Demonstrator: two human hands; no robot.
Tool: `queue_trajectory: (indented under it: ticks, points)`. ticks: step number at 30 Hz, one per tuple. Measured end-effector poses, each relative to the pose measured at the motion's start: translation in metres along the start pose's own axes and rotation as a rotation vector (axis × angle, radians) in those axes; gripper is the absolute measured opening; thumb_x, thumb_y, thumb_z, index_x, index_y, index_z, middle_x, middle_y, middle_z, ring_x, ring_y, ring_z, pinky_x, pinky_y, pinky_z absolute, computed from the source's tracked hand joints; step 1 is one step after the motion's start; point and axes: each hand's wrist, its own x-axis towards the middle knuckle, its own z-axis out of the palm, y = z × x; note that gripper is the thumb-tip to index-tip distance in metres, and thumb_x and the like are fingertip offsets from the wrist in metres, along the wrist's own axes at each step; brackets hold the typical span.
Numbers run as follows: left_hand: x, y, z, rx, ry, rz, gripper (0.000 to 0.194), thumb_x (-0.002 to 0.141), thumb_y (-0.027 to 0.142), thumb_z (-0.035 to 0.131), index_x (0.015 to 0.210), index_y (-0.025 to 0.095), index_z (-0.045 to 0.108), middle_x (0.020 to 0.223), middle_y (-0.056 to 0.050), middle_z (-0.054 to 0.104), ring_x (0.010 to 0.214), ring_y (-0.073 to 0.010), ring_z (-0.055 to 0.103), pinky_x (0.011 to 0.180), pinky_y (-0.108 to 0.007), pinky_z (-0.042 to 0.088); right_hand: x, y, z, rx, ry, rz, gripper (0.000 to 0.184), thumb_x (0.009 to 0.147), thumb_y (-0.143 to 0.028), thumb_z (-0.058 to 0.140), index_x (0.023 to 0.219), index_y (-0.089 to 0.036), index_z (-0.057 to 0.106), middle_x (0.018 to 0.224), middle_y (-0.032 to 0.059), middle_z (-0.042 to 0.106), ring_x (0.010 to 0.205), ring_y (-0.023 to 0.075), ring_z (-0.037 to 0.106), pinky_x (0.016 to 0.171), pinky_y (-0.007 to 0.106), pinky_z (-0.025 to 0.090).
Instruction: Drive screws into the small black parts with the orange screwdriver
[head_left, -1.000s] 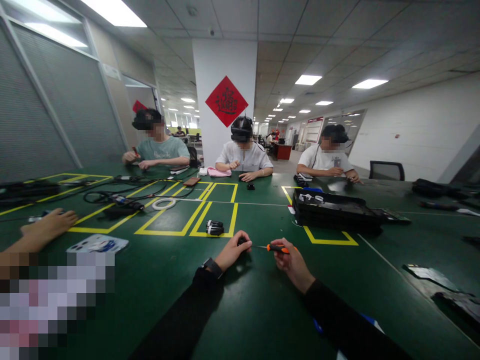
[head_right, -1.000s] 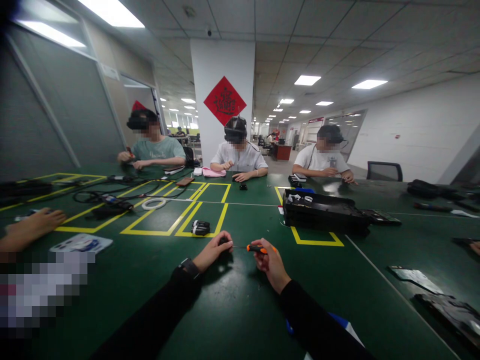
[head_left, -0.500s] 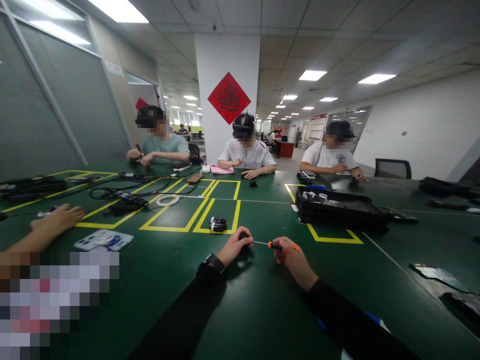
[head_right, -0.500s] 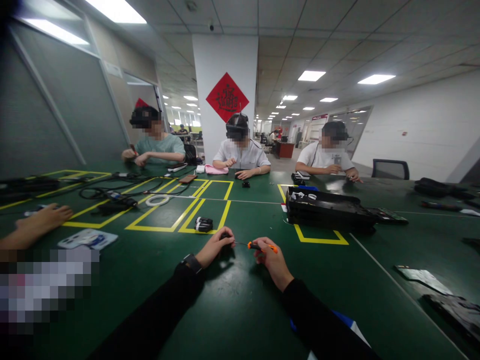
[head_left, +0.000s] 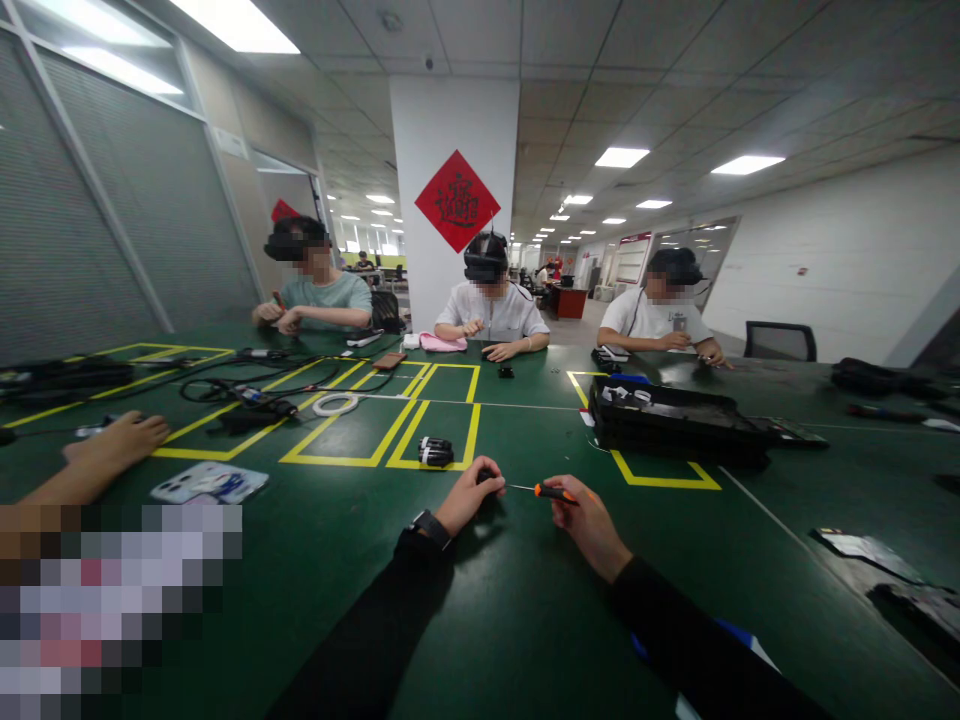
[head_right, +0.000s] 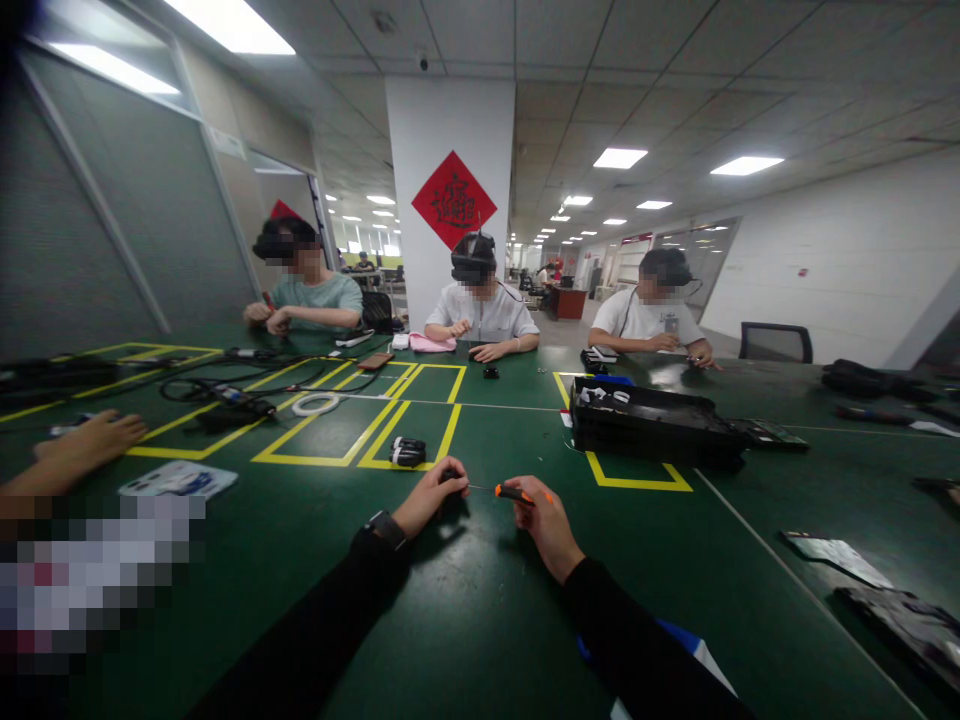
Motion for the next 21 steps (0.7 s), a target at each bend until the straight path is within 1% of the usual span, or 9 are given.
queue_trajectory:
  ticks: [2, 3, 7, 10, 12, 13, 15, 18, 21]
  points:
    - [-0.0005, 0.0006, 0.0001, -0.003, -0.002, 0.009, 0.02, 0.071, 0.032, 0.055, 0.081, 0.018, 0.047, 0.067, 0.003, 0.053, 0.063, -0.0105, 0.053, 0.065, -0.023, 0.04, 0.0007, 0.0001, -0.0002, 0.033, 0.01, 0.016, 0.03, 0.076, -0.043, 0.048, 0.084, -0.017, 0.059, 0.055, -0.0018, 0.046, 0.046, 0.008, 0.038, 0.043, 0.022, 0.026]
    - [-0.0007, 0.0008, 0.0002, -0.002, 0.0, 0.011, 0.019, 0.07, 0.031, 0.055, 0.081, 0.018, 0.047, 0.067, 0.003, 0.053, 0.064, -0.0106, 0.053, 0.065, -0.023, 0.04, 0.0006, 0.0001, -0.0006, 0.038, 0.007, 0.019, 0.029, 0.075, -0.042, 0.049, 0.084, -0.017, 0.059, 0.055, -0.0021, 0.045, 0.045, 0.0075, 0.036, 0.042, 0.021, 0.025]
    - [-0.0011, 0.0007, 0.0003, 0.013, 0.005, -0.007, 0.02, 0.07, 0.032, 0.055, 0.081, 0.018, 0.048, 0.067, 0.003, 0.053, 0.065, -0.011, 0.054, 0.064, -0.023, 0.04, -0.0015, 0.0006, -0.0026, 0.026, -0.016, -0.005, 0.015, 0.07, -0.029, 0.057, 0.079, -0.017, 0.057, 0.05, -0.0055, 0.04, 0.041, 0.0051, 0.027, 0.041, 0.021, 0.022]
    - [-0.0011, -0.0007, 0.0003, -0.001, -0.009, -0.034, 0.02, 0.07, 0.033, 0.055, 0.082, 0.018, 0.048, 0.067, 0.002, 0.053, 0.064, -0.011, 0.054, 0.062, -0.022, 0.041, -0.0018, 0.0012, -0.0031, 0.002, -0.003, -0.033, 0.013, 0.063, -0.018, 0.061, 0.076, -0.017, 0.057, 0.049, -0.0068, 0.038, 0.042, 0.005, 0.029, 0.043, 0.021, 0.024]
    - [-0.0007, -0.0019, 0.0005, -0.015, -0.009, -0.063, 0.021, 0.07, 0.034, 0.055, 0.083, 0.018, 0.048, 0.067, 0.002, 0.053, 0.064, -0.0112, 0.055, 0.06, -0.022, 0.04, -0.001, 0.0014, -0.0024, -0.008, 0.002, -0.032, 0.014, 0.062, -0.016, 0.062, 0.075, -0.017, 0.057, 0.05, -0.0064, 0.04, 0.044, 0.0053, 0.032, 0.044, 0.021, 0.025]
    - [-0.0005, -0.0023, 0.0006, -0.023, -0.009, -0.075, 0.021, 0.071, 0.034, 0.055, 0.083, 0.019, 0.047, 0.068, 0.002, 0.053, 0.064, -0.0112, 0.055, 0.059, -0.021, 0.04, -0.0005, 0.0015, -0.0018, -0.004, 0.003, -0.026, 0.014, 0.063, -0.018, 0.062, 0.076, -0.017, 0.057, 0.051, -0.0059, 0.042, 0.045, 0.0055, 0.034, 0.045, 0.021, 0.026]
    - [0.0, -0.0025, 0.001, -0.038, -0.014, -0.086, 0.022, 0.071, 0.035, 0.054, 0.084, 0.019, 0.047, 0.068, 0.002, 0.053, 0.064, -0.011, 0.055, 0.058, -0.021, 0.04, 0.0001, 0.0014, -0.0005, 0.014, 0.009, -0.01, 0.014, 0.068, -0.027, 0.059, 0.078, -0.017, 0.058, 0.054, -0.0041, 0.046, 0.046, 0.0061, 0.037, 0.044, 0.021, 0.027]
    - [0.0004, -0.001, 0.0015, -0.043, -0.012, -0.075, 0.021, 0.071, 0.034, 0.055, 0.083, 0.018, 0.047, 0.069, 0.003, 0.053, 0.064, -0.0107, 0.056, 0.06, -0.022, 0.04, -0.0003, 0.0014, 0.0008, 0.003, 0.004, 0.008, 0.028, 0.074, -0.042, 0.051, 0.082, -0.016, 0.058, 0.057, -0.0007, 0.053, 0.045, 0.0076, 0.041, 0.043, 0.021, 0.028]
    - [0.0, 0.0008, 0.0017, -0.017, -0.01, -0.058, 0.022, 0.071, 0.035, 0.055, 0.083, 0.018, 0.047, 0.068, 0.002, 0.054, 0.065, -0.0112, 0.056, 0.062, -0.022, 0.041, -0.0011, 0.0022, 0.0, -0.005, -0.017, 0.021, 0.027, 0.072, -0.04, 0.054, 0.084, -0.017, 0.055, 0.055, -0.0005, 0.056, 0.043, 0.0083, 0.043, 0.041, 0.021, 0.028]
